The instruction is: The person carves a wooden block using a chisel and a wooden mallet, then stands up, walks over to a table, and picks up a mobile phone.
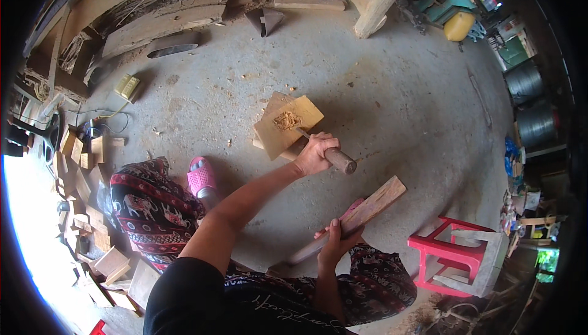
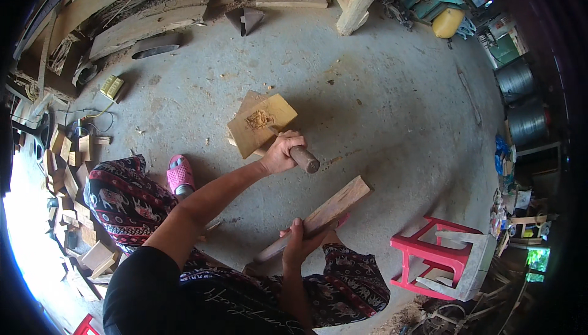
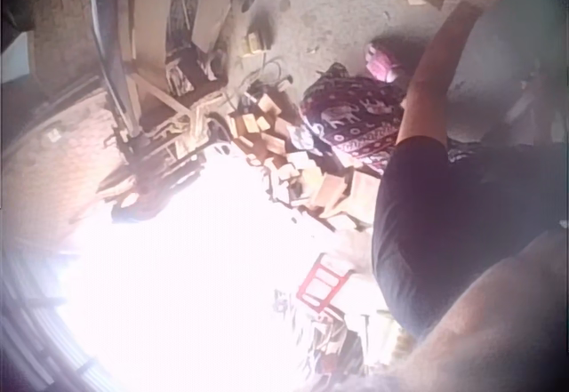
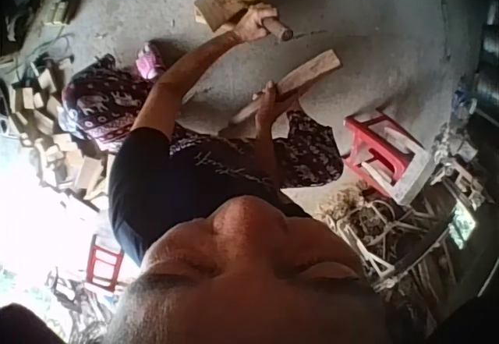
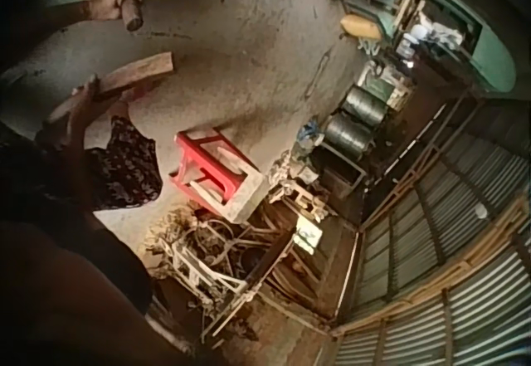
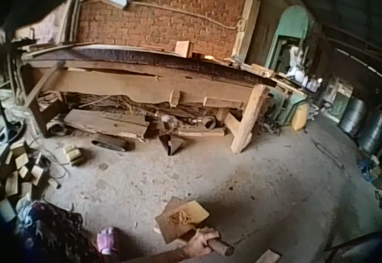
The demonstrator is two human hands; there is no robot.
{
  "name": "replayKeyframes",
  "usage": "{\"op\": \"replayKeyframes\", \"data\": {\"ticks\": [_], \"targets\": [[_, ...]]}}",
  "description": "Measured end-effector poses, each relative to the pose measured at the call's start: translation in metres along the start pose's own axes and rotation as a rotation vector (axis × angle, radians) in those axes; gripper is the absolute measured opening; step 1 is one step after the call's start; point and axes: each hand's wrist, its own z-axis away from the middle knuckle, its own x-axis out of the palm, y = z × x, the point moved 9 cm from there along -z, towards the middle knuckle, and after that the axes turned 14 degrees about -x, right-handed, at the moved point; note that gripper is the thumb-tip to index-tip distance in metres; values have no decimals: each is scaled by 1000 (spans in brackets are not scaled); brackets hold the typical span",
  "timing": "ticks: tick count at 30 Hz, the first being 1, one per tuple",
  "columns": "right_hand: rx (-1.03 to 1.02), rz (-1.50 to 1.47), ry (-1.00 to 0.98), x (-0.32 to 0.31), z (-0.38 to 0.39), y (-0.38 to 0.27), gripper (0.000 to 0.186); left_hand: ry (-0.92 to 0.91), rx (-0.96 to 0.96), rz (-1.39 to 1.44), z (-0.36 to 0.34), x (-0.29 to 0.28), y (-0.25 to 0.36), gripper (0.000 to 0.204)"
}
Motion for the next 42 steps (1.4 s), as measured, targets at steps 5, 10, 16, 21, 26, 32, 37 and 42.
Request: {"op": "replayKeyframes", "data": {"ticks": [5,10,16,21,26,32,37,42], "targets": [[-17,-3,-8,-9,0,-7,80,-29,8,-26,-1,7,-4,23],[-379,6,-5,-14,-1,-59,84,-49,-59,-40,-11,6,-10,27],[-467,15,-15,-12,-7,-80,69,-106,-33,-47,-10,12,-7,28],[-762,150,-38,-14,-2,-107,60,-83,-66,-74,-8,9,-8,28],[-539,-1,11,-9,-8,-83,63,-81,-40,-101,-12,7,-8,28],[-554,9,-80,-17,-14,-77,62,-94,-40,-54,-11,11,-16,28],[-672,50,-55,-25,-3,-42,53,-32,-59,-55,-11,8,-23,26],[12,121,-208,8,4,38,37,-39,-65,-48,-8,7,-27,23]]}}
